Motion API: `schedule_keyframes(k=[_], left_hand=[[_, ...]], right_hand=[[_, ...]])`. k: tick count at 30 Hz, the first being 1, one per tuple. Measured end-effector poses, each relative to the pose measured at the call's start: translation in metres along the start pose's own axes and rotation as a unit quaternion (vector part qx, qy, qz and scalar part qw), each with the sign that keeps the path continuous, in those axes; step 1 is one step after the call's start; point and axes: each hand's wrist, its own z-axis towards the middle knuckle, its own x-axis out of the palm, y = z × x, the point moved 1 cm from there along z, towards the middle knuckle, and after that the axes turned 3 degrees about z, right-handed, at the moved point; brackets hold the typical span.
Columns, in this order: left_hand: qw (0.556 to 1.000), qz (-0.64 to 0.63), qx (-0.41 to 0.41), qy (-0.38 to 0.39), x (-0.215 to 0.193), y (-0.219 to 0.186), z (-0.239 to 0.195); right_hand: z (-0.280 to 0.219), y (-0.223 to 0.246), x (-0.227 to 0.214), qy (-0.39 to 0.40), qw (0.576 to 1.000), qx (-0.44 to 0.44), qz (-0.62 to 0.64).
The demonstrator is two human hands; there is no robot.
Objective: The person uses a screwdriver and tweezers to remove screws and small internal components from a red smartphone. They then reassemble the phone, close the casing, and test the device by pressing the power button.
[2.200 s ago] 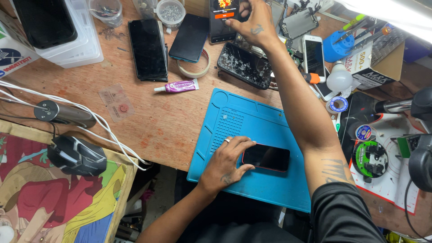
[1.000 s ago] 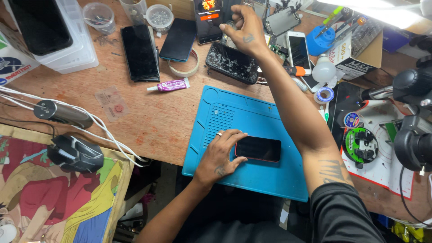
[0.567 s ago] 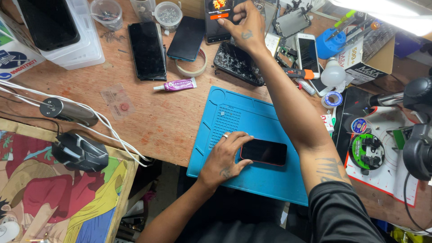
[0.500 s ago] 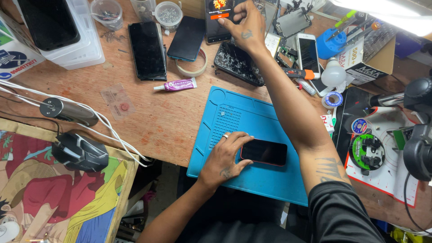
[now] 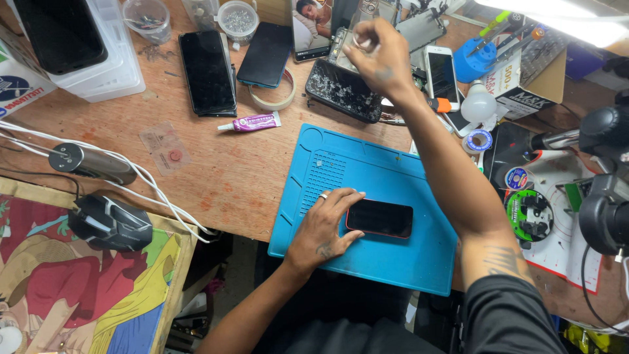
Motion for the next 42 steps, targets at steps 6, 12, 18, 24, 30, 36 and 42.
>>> schedule_keyframes(k=[6, 12, 18, 24, 30, 36, 42], left_hand=[[1.000, 0.018, -0.001, 0.012, 0.003, 0.000, 0.002], [1.000, 0.001, -0.012, 0.009, 0.008, -0.001, 0.003], [1.000, 0.007, -0.019, -0.005, 0.011, -0.006, 0.003], [1.000, -0.020, -0.021, 0.002, 0.013, -0.023, 0.004], [0.983, -0.167, -0.072, -0.012, 0.023, -0.029, 0.001], [0.919, -0.380, -0.105, 0.021, 0.036, -0.013, 0.001], [0.910, -0.400, -0.100, 0.035, 0.034, -0.004, 0.004]], right_hand=[[-0.081, 0.043, -0.092, 0.082, 0.991, 0.099, -0.042], [-0.164, 0.075, -0.164, 0.141, 0.970, 0.175, -0.097], [-0.221, 0.094, -0.177, 0.162, 0.958, 0.175, -0.161], [-0.246, 0.132, -0.143, 0.148, 0.987, 0.029, -0.048], [-0.246, 0.142, -0.124, 0.210, 0.976, 0.033, -0.055], [-0.253, 0.140, -0.124, 0.195, 0.978, 0.075, 0.000], [-0.247, 0.140, -0.132, 0.195, 0.979, 0.050, -0.041]])
